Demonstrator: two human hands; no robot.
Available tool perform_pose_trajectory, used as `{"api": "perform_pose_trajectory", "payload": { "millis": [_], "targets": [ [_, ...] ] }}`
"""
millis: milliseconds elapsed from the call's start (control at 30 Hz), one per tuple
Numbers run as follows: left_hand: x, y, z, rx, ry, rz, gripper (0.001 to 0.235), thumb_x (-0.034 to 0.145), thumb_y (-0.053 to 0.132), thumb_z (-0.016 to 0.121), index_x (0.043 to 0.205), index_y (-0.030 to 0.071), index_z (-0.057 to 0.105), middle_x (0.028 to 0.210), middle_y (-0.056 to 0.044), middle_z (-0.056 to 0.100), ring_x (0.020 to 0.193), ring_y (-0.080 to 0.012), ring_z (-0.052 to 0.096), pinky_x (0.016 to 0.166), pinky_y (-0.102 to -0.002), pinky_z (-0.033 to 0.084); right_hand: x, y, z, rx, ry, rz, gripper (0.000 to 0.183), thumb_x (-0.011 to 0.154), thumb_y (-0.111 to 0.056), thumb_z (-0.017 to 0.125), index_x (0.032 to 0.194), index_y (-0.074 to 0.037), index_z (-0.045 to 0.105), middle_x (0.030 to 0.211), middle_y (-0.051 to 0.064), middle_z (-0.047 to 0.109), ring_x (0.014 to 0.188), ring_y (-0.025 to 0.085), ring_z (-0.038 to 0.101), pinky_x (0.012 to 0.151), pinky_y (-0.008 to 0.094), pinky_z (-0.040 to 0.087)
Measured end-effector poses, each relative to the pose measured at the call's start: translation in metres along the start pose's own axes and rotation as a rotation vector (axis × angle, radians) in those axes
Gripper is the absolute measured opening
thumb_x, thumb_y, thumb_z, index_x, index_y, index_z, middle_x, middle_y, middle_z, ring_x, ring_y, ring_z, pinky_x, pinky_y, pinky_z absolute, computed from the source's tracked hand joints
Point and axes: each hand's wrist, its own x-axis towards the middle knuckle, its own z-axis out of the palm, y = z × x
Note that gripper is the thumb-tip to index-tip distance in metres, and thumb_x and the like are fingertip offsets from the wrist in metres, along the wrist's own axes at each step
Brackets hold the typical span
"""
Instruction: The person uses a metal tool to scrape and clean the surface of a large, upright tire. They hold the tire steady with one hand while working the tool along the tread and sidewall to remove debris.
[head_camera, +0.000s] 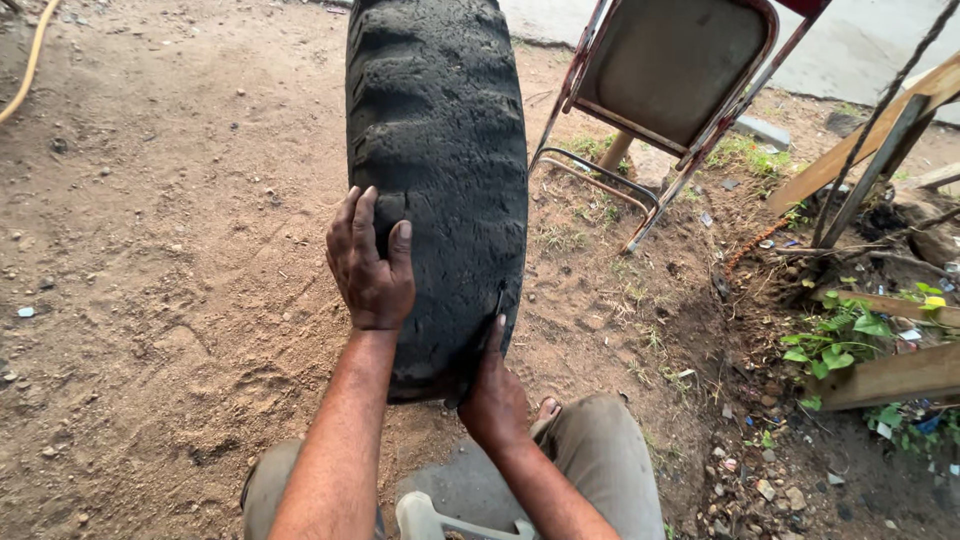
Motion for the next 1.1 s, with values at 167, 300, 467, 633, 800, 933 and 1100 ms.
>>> {"api": "perform_pose_trajectory", "payload": {
  "millis": [167, 300, 467, 633, 800, 933, 1100],
  "targets": [
    [-0.001, -0.001, 0.0, 0.031, -0.015, -0.009, 0.056, 0.111, 0.051, 0.05, 0.153, 0.014, 0.049, 0.155, -0.016, 0.049, 0.142, -0.0353, 0.047, 0.119, -0.053, 0.036, -0.001, 0.009, 0.009, 0.005, 0.038, -0.056, 0.117, 0.084, -0.008, 0.072, 0.158, -0.005, -0.017, 0.092, 0.026, 0.071, 0.068, 0.045, 0.068, 0.057, 0.056, 0.052],
    [-0.002, -0.001, 0.001, 0.027, -0.018, -0.013, 0.057, 0.111, 0.053, 0.049, 0.153, 0.014, 0.049, 0.155, -0.016, 0.049, 0.142, -0.0345, 0.047, 0.119, -0.053, 0.037, -0.005, 0.008, 0.004, 0.137, 0.038, -0.079, 0.113, 0.087, -0.009, 0.071, 0.159, -0.007, -0.016, 0.094, 0.022, 0.073, 0.074, 0.042, 0.07, 0.062, 0.052, 0.055],
    [-0.001, -0.001, 0.001, 0.026, -0.01, -0.018, 0.056, 0.111, 0.052, 0.051, 0.152, 0.014, 0.049, 0.155, -0.015, 0.05, 0.143, -0.0347, 0.048, 0.119, -0.053, 0.036, -0.01, 0.016, -0.005, 0.471, 0.303, -0.436, 0.081, 0.102, -0.012, 0.064, 0.167, -0.006, 0.016, 0.126, 0.034, 0.062, 0.105, 0.047, 0.066, 0.083, 0.05, 0.056],
    [0.003, -0.002, 0.001, 0.017, -0.014, -0.024, 0.056, 0.111, 0.052, 0.051, 0.153, 0.014, 0.049, 0.154, -0.016, 0.05, 0.142, -0.0347, 0.048, 0.119, -0.052, 0.037, -0.009, 0.032, -0.003, 1.21, 0.086, 0.339, 0.037, 0.099, -0.029, 0.058, 0.126, -0.005, 0.063, 0.082, 0.009, 0.068, 0.07, 0.02, 0.065, 0.063, 0.037, 0.054],
    [0.007, -0.002, 0.002, 0.016, -0.014, -0.037, 0.056, 0.111, 0.05, 0.051, 0.152, 0.013, 0.051, 0.154, -0.016, 0.051, 0.144, -0.0356, 0.047, 0.119, -0.053, 0.036, 0.009, 0.066, -0.006, 1.669, -0.028, 0.59, 0.03, 0.099, -0.035, 0.061, 0.097, -0.005, 0.061, 0.07, 0.006, 0.059, 0.056, 0.018, 0.053, 0.057, 0.038, 0.05],
    [0.003, -0.003, 0.0, 0.01, -0.016, -0.024, 0.055, 0.111, 0.05, 0.051, 0.151, 0.011, 0.051, 0.154, -0.017, 0.051, 0.143, -0.036, 0.047, 0.119, -0.052, 0.037, 0.017, 0.083, 0.001, 1.773, -0.067, 0.59, 0.027, 0.099, -0.036, 0.064, 0.089, -0.012, 0.057, 0.072, 0.003, 0.058, 0.056, 0.015, 0.05, 0.058, 0.036, 0.047],
    [-0.002, -0.004, -0.002, 0.022, -0.024, -0.021, 0.055, 0.112, 0.049, 0.051, 0.152, 0.01, 0.05, 0.154, -0.017, 0.051, 0.145, -0.0358, 0.047, 0.12, -0.052, 0.036, 0.017, 0.09, 0.014, 1.799, -0.071, 0.596, 0.024, 0.099, -0.035, 0.065, 0.088, -0.016, 0.056, 0.073, 0.0, 0.056, 0.056, 0.012, 0.05, 0.058, 0.033, 0.046]
  ]
}}
